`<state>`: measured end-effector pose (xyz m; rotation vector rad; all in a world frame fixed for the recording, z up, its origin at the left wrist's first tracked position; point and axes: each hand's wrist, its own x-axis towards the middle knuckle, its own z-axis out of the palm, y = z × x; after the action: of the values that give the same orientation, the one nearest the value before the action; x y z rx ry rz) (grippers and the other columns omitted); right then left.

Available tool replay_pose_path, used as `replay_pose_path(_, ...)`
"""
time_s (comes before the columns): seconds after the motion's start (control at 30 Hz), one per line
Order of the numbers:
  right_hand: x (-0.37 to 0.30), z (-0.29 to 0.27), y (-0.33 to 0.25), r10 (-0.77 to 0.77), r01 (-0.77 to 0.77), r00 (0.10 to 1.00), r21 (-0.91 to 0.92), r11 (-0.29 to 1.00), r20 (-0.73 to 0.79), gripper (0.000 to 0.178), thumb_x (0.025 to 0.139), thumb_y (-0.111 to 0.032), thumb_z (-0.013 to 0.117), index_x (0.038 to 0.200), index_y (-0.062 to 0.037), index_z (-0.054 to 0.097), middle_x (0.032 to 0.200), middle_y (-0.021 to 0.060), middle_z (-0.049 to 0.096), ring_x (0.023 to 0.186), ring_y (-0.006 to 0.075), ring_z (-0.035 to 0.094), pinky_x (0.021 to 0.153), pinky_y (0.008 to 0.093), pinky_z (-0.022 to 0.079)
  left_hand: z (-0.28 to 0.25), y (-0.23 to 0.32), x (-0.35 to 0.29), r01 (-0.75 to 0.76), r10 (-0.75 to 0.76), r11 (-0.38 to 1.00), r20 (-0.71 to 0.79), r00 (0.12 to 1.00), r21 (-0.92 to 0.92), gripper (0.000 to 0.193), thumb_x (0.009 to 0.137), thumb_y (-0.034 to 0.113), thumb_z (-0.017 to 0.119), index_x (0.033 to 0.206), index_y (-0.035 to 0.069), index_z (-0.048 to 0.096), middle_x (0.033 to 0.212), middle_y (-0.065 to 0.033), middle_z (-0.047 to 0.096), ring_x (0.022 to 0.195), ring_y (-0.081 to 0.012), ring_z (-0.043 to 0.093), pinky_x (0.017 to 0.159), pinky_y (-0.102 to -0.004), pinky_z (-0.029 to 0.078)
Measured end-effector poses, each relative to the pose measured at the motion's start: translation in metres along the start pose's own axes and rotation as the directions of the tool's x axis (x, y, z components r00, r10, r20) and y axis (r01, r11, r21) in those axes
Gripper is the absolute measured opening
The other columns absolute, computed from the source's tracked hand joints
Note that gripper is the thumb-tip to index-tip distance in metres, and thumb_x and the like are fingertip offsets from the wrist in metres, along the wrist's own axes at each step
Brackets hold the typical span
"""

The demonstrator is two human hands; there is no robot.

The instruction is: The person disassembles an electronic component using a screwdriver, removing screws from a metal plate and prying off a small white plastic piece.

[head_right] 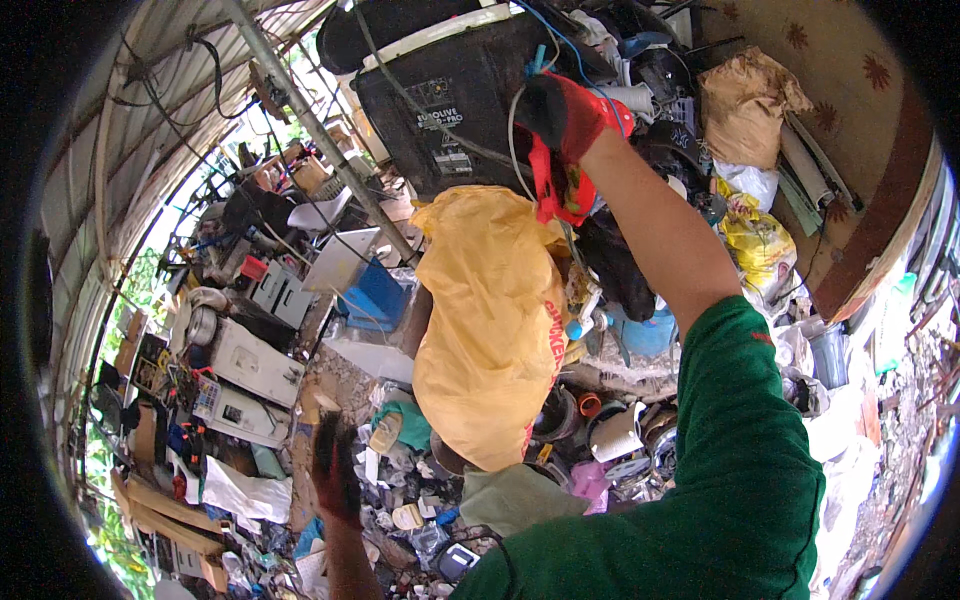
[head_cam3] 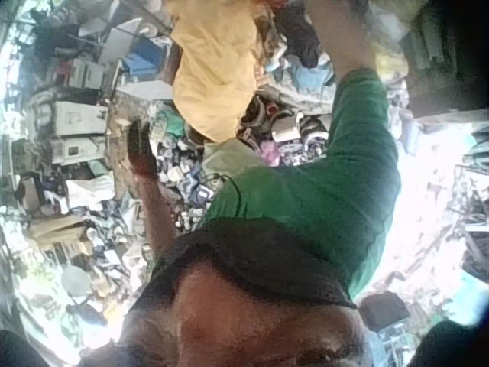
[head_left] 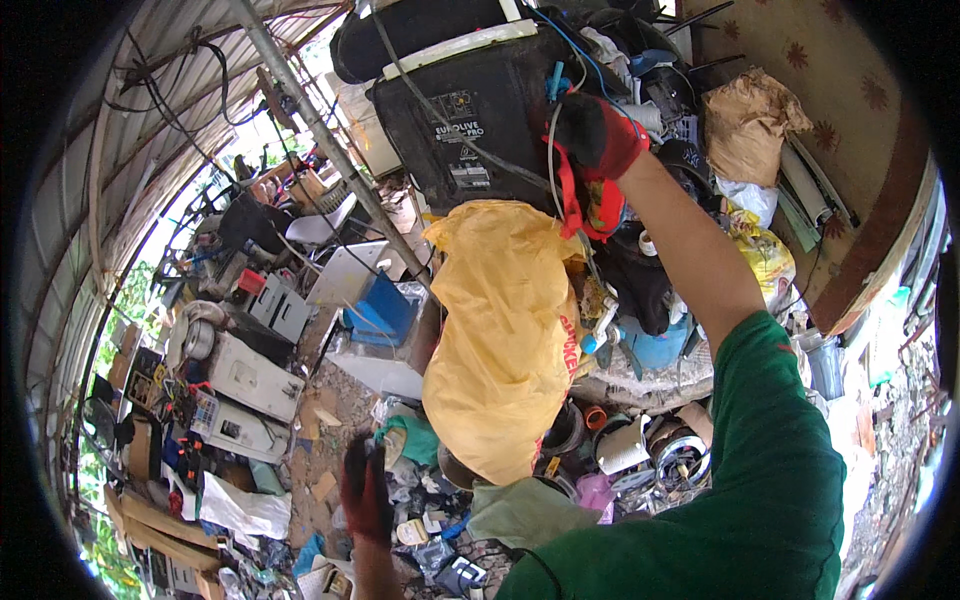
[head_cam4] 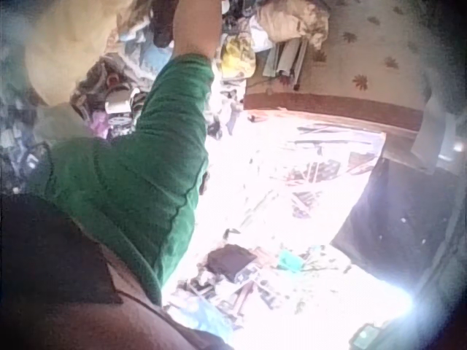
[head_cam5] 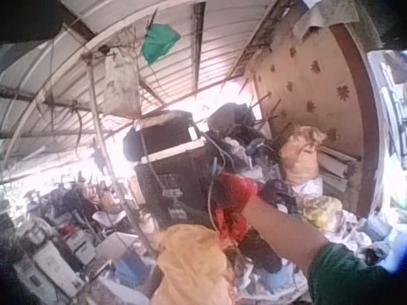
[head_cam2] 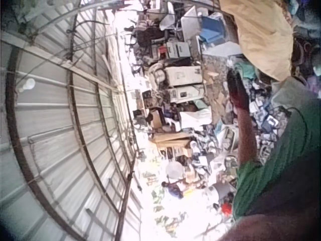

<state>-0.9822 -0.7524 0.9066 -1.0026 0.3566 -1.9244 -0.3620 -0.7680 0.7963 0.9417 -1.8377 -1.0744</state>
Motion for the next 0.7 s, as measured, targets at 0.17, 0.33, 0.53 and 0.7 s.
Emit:
replay_pose_path(0.17, -0.006, -0.003, -0.042, -0.203, 0.332, 0.943, -0.766, 0.55, 0.262, 0.015, 0.096, -0.012, 0.055, 0.104, -0.003, 0.063, 0.098, 0.0085, 0.068, 0.093, 0.0203, 0.066, 0.085, 0.0343, 0.054, 0.168, 0.117, 0.13, -0.201, 0.391, 0.847, 0.321, 0.863, -0.491, 0.088, 0.088, 0.014, 0.072, 0.155, 0.006, 0.016, 0.157, -0.0155, 0.027, 0.142, -0.0299, 0.032, 0.115, -0.0388, 0.03)
replay_pose_path(0.33, 0.006, 0.034, -0.022, -0.253, 0.268, 0.958, -0.746, 0.61, 0.138, 0.021, 0.092, -0.01, 0.06, 0.111, -0.0017, 0.062, 0.103, 0.0102, 0.068, 0.096, 0.0214, 0.066, 0.086, 0.0344, 0.054, 0.288, 0.14, 0.208, -0.264, 0.285, 0.958, 0.514, 0.809, -0.116, 0.101, 0.082, 0.035, 0.079, 0.156, 0.009, 0.016, 0.149, -0.0136, 0.043, 0.133, -0.0224, 0.045, 0.11, -0.0348, 0.035)
replay_pose_path(0.53, 0.017, 0.057, -0.032, -0.045, 0.043, 0.999, -0.161, 0.986, -0.007, 0.027, 0.093, -0.011, 0.059, 0.118, -0.0019, 0.06, 0.107, 0.0082, 0.068, 0.097, 0.0183, 0.065, 0.085, 0.0328, 0.054, 0.298, 0.16, 0.274, -0.769, 0.366, 0.472, 0.697, 0.616, 0.431, 0.082, 0.08, 0.002, 0.061, 0.15, 0.035, 0.034, 0.157, -0.0198, 0.027, 0.143, -0.0358, 0.033, 0.118, -0.0389, 0.031)
replay_pose_path(0.7, 0.01, 0.035, -0.06, 0.023, -0.044, 0.997, -0.277, 0.96, -0.08, 0.032, 0.094, -0.012, 0.058, 0.124, -0.0021, 0.058, 0.11, 0.0064, 0.067, 0.099, 0.0158, 0.064, 0.084, 0.0314, 0.053, 0.278, 0.206, 0.288, -0.755, 0.64, 0.221, 0.493, 0.59, 0.617, 0.05, 0.087, 0.01, 0.057, 0.136, 0.019, 0.054, 0.144, -0.016, 0.048, 0.13, -0.0355, 0.048, 0.108, -0.0423, 0.042)
